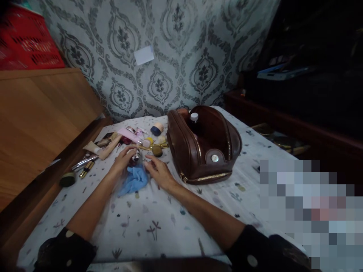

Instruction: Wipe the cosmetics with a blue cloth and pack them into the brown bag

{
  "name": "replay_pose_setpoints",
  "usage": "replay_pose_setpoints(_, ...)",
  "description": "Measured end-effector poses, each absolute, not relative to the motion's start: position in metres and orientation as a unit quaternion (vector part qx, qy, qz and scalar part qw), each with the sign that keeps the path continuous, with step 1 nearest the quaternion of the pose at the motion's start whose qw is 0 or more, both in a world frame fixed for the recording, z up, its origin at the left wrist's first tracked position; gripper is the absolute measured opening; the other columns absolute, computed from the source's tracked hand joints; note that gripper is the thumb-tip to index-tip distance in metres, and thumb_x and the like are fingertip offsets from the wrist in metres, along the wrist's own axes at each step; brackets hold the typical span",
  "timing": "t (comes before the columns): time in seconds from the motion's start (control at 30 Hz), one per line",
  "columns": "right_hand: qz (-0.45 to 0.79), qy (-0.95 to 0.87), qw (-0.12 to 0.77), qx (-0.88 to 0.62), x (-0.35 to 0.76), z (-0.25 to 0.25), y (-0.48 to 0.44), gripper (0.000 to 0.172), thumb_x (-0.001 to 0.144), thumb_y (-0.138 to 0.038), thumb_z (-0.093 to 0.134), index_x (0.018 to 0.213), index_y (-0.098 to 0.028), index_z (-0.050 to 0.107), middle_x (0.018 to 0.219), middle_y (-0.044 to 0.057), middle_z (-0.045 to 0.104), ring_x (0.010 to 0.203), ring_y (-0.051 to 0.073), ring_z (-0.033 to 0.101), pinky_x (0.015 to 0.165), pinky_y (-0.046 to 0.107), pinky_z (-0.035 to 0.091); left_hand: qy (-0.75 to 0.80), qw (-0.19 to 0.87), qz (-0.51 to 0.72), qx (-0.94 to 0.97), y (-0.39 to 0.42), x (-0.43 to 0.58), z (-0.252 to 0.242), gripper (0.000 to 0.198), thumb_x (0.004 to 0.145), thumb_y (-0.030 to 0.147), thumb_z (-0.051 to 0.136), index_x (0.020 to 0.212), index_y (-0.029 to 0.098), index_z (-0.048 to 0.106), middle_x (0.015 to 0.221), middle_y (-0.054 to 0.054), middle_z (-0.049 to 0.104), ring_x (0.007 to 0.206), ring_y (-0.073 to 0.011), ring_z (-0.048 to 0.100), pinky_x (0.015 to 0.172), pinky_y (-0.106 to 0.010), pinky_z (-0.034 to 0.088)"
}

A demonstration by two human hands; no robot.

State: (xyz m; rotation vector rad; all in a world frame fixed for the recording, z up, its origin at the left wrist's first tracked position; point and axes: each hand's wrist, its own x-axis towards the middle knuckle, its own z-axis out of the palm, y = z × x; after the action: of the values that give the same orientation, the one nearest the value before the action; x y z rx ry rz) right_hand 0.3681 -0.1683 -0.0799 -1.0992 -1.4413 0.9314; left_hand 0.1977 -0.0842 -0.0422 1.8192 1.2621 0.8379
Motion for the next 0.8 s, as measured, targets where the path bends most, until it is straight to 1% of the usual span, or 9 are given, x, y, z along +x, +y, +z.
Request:
replay_pose_setpoints(0.1, 0.415, -0.583, 0.529, -0.455, 0.37, -0.081, -0.166, 0.05, 0.089, -0.048, 0.054, 0.129, -0.017, 0.055, 0.084, 0.004, 0.065, 0.074, 0.017, 0.063, 0.058, 0.025, 0.049, 0.449, 0.41, 0.315, 0.729, -0.09, 0.204, -0.04, 0.038, 0.087, 0.052, 0.053, 0.101, 0.018, 0.06, 0.06, 0.002, 0.061, 0.056, -0.0147, 0.059, 0.055, -0.024, 0.045)
replay_pose_setpoints(0.2, 0.434, -0.556, 0.532, -0.469, 0.37, -0.084, -0.163, 0.046, 0.087, -0.045, 0.057, 0.123, -0.017, 0.056, 0.074, 0.001, 0.062, 0.062, 0.016, 0.058, 0.05, 0.024, 0.045, 0.414, 0.418, 0.3, 0.751, -0.092, 0.202, -0.032, 0.034, 0.089, 0.051, 0.052, 0.095, 0.018, 0.059, 0.056, 0.002, 0.059, 0.056, -0.0144, 0.057, 0.057, -0.024, 0.043)
replay_pose_setpoints(0.3, 0.416, -0.553, 0.529, -0.492, 0.37, -0.089, -0.162, 0.038, 0.085, -0.04, 0.056, 0.115, -0.017, 0.058, 0.066, -0.002, 0.058, 0.054, 0.014, 0.053, 0.048, 0.024, 0.041, 0.398, 0.382, 0.23, 0.802, -0.097, 0.191, -0.019, 0.033, 0.086, 0.051, 0.057, 0.089, 0.018, 0.06, 0.067, 0.001, 0.062, 0.063, -0.0148, 0.057, 0.059, -0.024, 0.043)
replay_pose_setpoints(0.37, 0.392, -0.561, 0.527, -0.503, 0.371, -0.091, -0.162, 0.035, 0.084, -0.039, 0.056, 0.111, -0.017, 0.059, 0.065, -0.002, 0.057, 0.055, 0.014, 0.053, 0.05, 0.024, 0.041, 0.37, 0.326, 0.145, 0.858, -0.104, 0.185, -0.014, 0.032, 0.078, 0.05, 0.067, 0.088, 0.019, 0.063, 0.082, -0.002, 0.064, 0.077, -0.0186, 0.059, 0.067, -0.028, 0.046)
replay_pose_setpoints(0.47, 0.364, -0.573, 0.52, -0.519, 0.373, -0.093, -0.163, 0.033, 0.082, -0.039, 0.056, 0.107, -0.017, 0.06, 0.065, -0.003, 0.056, 0.056, 0.014, 0.052, 0.051, 0.024, 0.041, 0.347, 0.229, 0.073, 0.907, -0.117, 0.177, -0.01, 0.03, 0.07, 0.034, 0.073, 0.097, 0.023, 0.066, 0.1, -0.005, 0.063, 0.098, -0.0258, 0.058, 0.084, -0.034, 0.047)
replay_pose_setpoints(0.57, 0.347, -0.582, 0.511, -0.529, 0.373, -0.091, -0.166, 0.028, 0.081, -0.035, 0.057, 0.103, -0.018, 0.061, 0.067, -0.002, 0.057, 0.058, 0.014, 0.052, 0.053, 0.023, 0.041, 0.339, 0.233, 0.052, 0.91, -0.12, 0.171, -0.007, 0.024, 0.069, 0.017, 0.06, 0.092, 0.022, 0.064, 0.095, -0.003, 0.063, 0.094, -0.0238, 0.06, 0.083, -0.033, 0.047)
replay_pose_setpoints(0.67, 0.332, -0.596, 0.501, -0.533, 0.373, -0.087, -0.172, 0.025, 0.08, -0.028, 0.056, 0.103, -0.019, 0.063, 0.078, 0.0, 0.063, 0.067, 0.015, 0.056, 0.061, 0.024, 0.045, 0.372, 0.252, 0.131, 0.884, -0.117, 0.169, -0.001, 0.022, 0.067, 0.015, 0.055, 0.088, 0.02, 0.061, 0.086, -0.002, 0.063, 0.085, -0.0214, 0.06, 0.078, -0.031, 0.047)
replay_pose_setpoints(0.73, 0.318, -0.612, 0.496, -0.527, 0.372, -0.083, -0.176, 0.025, 0.08, -0.025, 0.056, 0.103, -0.019, 0.064, 0.084, 0.002, 0.066, 0.073, 0.016, 0.059, 0.067, 0.026, 0.047, 0.399, 0.222, 0.236, 0.858, -0.117, 0.175, -0.001, 0.024, 0.071, 0.015, 0.053, 0.094, 0.019, 0.062, 0.092, -0.003, 0.065, 0.091, -0.0223, 0.06, 0.083, -0.032, 0.048)
replay_pose_setpoints(0.8, 0.305, -0.633, 0.492, -0.514, 0.372, -0.079, -0.179, 0.024, 0.08, -0.022, 0.055, 0.102, -0.019, 0.064, 0.087, 0.002, 0.067, 0.078, 0.017, 0.06, 0.071, 0.027, 0.048, 0.378, 0.191, 0.273, 0.864, -0.12, 0.185, -0.004, 0.028, 0.078, 0.015, 0.049, 0.101, 0.019, 0.063, 0.102, -0.005, 0.066, 0.101, -0.0235, 0.06, 0.092, -0.035, 0.046)
